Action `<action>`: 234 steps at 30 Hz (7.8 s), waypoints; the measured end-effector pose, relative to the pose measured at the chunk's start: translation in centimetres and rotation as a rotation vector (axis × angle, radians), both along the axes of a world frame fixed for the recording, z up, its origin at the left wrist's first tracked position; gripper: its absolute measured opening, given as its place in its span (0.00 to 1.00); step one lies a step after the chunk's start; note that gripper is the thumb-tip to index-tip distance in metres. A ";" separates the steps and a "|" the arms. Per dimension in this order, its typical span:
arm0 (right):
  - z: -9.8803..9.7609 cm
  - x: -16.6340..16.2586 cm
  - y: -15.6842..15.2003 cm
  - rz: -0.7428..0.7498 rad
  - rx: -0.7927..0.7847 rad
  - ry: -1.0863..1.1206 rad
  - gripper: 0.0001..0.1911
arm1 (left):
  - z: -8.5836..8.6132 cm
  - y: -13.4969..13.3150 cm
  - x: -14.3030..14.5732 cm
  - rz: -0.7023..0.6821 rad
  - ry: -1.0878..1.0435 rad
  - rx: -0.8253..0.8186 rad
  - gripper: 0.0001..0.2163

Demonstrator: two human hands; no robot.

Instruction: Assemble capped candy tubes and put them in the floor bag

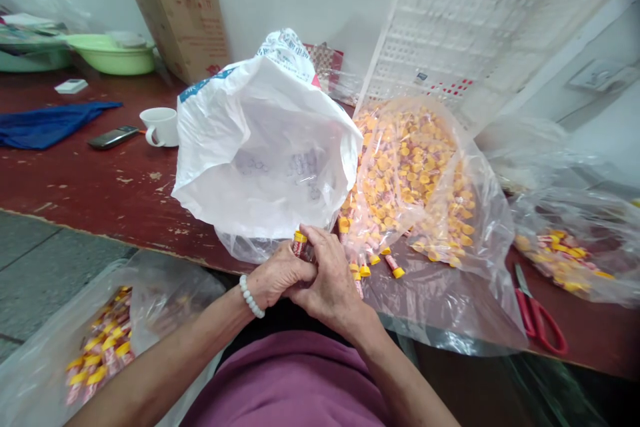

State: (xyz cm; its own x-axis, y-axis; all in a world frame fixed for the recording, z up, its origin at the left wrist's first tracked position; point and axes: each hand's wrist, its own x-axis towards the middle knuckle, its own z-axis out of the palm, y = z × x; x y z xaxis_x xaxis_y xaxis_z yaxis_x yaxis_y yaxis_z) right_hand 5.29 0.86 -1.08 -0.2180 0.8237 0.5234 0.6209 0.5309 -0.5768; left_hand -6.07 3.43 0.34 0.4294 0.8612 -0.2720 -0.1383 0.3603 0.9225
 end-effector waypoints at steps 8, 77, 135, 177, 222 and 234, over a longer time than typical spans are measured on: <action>0.0 0.7 -0.8 -0.038 0.024 0.022 0.34 | -1.1 -0.4 0.8 -0.023 -0.030 0.000 0.08; -1.6 6.8 -10.4 -0.135 -0.217 0.322 0.07 | -1.0 -6.6 3.7 -0.394 1.201 0.814 0.09; -3.2 13.4 -5.5 -0.458 -0.255 0.182 0.12 | -3.1 -6.1 2.1 -0.136 -0.167 0.150 0.11; -3.9 11.7 -2.4 -0.438 -0.157 -0.065 0.13 | -3.1 -5.4 2.1 -0.031 -0.248 -0.121 0.13; -2.4 4.2 -8.7 -0.245 0.004 -0.264 0.18 | -3.6 -6.6 3.7 -0.125 0.129 -0.084 0.09; -2.3 10.5 -4.0 -0.330 -0.155 -0.069 0.11 | -3.2 -6.1 3.0 -0.068 -0.229 -0.151 0.15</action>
